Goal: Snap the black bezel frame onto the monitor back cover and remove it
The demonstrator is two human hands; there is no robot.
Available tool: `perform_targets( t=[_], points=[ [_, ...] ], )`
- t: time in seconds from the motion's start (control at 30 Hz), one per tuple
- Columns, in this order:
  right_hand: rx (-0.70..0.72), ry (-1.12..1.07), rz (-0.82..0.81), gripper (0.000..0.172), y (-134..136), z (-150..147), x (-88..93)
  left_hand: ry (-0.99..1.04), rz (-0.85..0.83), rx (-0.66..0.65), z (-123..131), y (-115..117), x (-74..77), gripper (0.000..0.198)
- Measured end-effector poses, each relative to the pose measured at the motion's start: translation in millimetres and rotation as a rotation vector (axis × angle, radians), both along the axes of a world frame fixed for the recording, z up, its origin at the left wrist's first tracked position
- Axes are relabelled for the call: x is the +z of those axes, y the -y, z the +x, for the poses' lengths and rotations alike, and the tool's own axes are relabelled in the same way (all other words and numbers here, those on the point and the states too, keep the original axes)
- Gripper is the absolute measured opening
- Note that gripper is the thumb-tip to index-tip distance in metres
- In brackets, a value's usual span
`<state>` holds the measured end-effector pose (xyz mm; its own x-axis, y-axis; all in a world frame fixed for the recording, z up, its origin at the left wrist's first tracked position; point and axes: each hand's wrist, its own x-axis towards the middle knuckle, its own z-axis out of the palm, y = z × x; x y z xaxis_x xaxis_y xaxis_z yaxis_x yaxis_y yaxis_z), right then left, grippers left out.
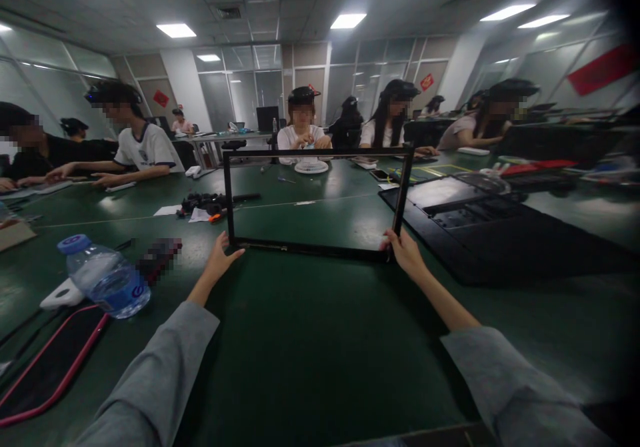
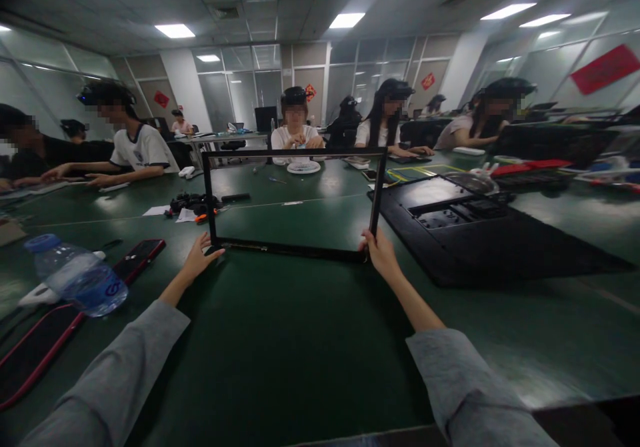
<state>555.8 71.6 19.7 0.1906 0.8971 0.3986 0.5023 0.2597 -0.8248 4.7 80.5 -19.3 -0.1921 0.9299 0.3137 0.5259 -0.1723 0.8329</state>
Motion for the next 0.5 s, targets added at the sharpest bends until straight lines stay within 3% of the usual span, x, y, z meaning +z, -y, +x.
perform_targets(
  t=[0.2, 0.37, 0.5],
  points=[
    [-0.141, -0.021, -0.032, 0.061, -7.1, 12.0, -12.9, -0.201, 0.039, -0.046, 3.6, 14.2, 2.0, 0.111],
    [-0.233, 0.041, -0.138, 0.055, -11.6, 22.9, -19.9, -0.339, 0.057, -0.119, 12.0, 36.7, 11.9, 0.08],
    [-0.219, 0.078, -0.141, 0.053, -14.1, 26.6, -24.3, -0.493, 0.04, -0.063, 20.7, 59.8, 24.0, 0.064]
  ],
)
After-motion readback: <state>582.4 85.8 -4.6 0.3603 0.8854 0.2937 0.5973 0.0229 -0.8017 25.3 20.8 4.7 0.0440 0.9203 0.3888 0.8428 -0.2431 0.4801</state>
